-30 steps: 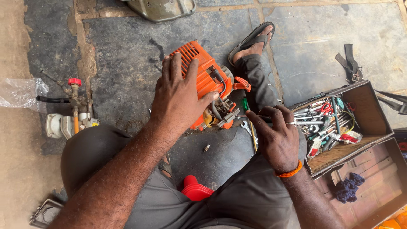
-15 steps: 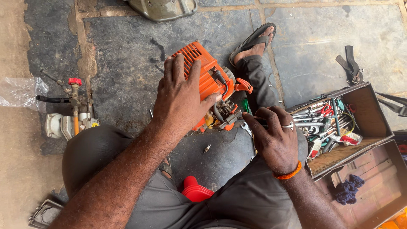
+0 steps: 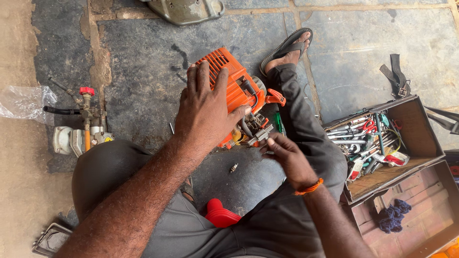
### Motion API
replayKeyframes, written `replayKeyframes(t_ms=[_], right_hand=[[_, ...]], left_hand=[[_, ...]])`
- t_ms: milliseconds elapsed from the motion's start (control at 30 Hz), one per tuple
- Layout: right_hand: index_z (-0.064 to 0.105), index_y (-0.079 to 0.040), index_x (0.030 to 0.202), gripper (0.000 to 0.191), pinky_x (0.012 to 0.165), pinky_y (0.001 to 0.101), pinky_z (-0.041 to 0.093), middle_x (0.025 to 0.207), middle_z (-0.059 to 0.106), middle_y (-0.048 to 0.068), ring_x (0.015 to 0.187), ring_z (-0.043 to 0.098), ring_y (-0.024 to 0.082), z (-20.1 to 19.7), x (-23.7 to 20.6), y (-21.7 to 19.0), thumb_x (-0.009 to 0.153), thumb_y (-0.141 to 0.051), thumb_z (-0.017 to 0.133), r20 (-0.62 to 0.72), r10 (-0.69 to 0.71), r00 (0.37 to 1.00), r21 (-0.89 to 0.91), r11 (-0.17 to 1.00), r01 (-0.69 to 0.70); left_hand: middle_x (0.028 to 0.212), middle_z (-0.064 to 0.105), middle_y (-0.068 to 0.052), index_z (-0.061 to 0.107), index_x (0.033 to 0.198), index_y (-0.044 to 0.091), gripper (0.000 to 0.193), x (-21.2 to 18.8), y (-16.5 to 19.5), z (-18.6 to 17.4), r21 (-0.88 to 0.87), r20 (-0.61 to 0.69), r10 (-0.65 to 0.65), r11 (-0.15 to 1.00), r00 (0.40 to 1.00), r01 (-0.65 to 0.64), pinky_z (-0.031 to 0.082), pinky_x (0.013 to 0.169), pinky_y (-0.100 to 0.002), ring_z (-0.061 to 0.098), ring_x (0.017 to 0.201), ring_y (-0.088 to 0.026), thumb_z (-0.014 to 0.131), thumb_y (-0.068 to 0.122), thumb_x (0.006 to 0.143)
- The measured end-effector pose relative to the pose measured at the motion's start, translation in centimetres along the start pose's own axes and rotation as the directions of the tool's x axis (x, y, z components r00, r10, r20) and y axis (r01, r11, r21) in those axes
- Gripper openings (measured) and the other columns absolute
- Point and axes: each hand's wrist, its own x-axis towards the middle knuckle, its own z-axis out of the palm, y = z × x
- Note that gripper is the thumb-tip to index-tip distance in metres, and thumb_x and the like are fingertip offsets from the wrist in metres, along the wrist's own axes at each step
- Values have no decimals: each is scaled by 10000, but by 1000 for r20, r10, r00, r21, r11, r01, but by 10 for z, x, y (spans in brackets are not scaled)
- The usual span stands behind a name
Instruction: The person sits on the floor and reassembles a small orange engine. They attach a black hose to the carburetor, place the orange engine cover, and then use a wrench to tighten a bolt on the carburetor assembly.
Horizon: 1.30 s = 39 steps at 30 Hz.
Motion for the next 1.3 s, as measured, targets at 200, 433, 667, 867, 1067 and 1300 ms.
replayKeyframes(t_ms=[200, 433, 667, 867, 1067, 1300], right_hand=[[612, -82, 1164, 244, 913, 377, 560, 1108, 665, 102, 995, 665, 224, 47, -22, 33, 1113, -277, 475, 296, 60, 953, 708, 656, -261], [644, -61, 1122, 218, 883, 399, 591, 1060, 702, 83, 1016, 719, 226, 44, -36, 31, 1011, -223, 551, 64, 226, 972, 404, 885, -232], [760, -185, 1207, 224, 820, 363, 536, 1029, 663, 36, 944, 638, 213, 13, -44, -27, 991, -163, 704, -180, -560, 809, -866, 481, 140], [771, -242, 1217, 387, 787, 392, 553, 1152, 653, 46, 1104, 597, 267, 26, -51, -71, 856, -103, 763, 216, -680, 700, -976, -146, 160], [748, -216, 1265, 418, 755, 398, 566, 1169, 633, 55, 1155, 599, 290, 29, -47, -80, 862, -105, 755, 340, -648, 682, -938, -283, 198], [737, -163, 1294, 525, 915, 423, 549, 1190, 626, 76, 1164, 594, 280, 35, -51, -89, 777, -73, 740, 421, -597, 683, -898, -381, 220]], left_hand=[[1498, 299, -372, 394, 1491, -2, 977, -1, 1, 2, 8, -18, 9, 1000, 1000, -9, 423, 1062, -643, 287, 1431, -553, 794, 597, 831], [1508, 290, -379, 384, 1499, -6, 982, 0, -1, 0, -4, 24, 5, 1000, 1000, -5, 398, 1093, -647, 282, 1440, -540, 795, 592, 838], [1526, 223, -406, 325, 1536, 22, 1088, -2, 2, -6, -17, 99, -25, 999, 995, 26, 351, 1090, -685, 215, 1447, -575, 805, 658, 794], [1598, 127, -357, 231, 1577, 79, 1270, -5, 12, -11, -36, 125, 64, 998, 990, -60, 263, 1143, -721, 138, 1503, -526, 813, 750, 669], [1598, 56, -371, 187, 1578, 84, 1343, -7, 17, -5, 32, 201, 76, 996, 977, -85, 156, 1109, -804, 48, 1489, -537, 811, 802, 630], [1596, 69, -362, 220, 1582, 95, 1347, -6, 18, -5, 21, 212, 78, 996, 974, -84, 147, 1103, -823, 51, 1497, -548, 831, 799, 609]])
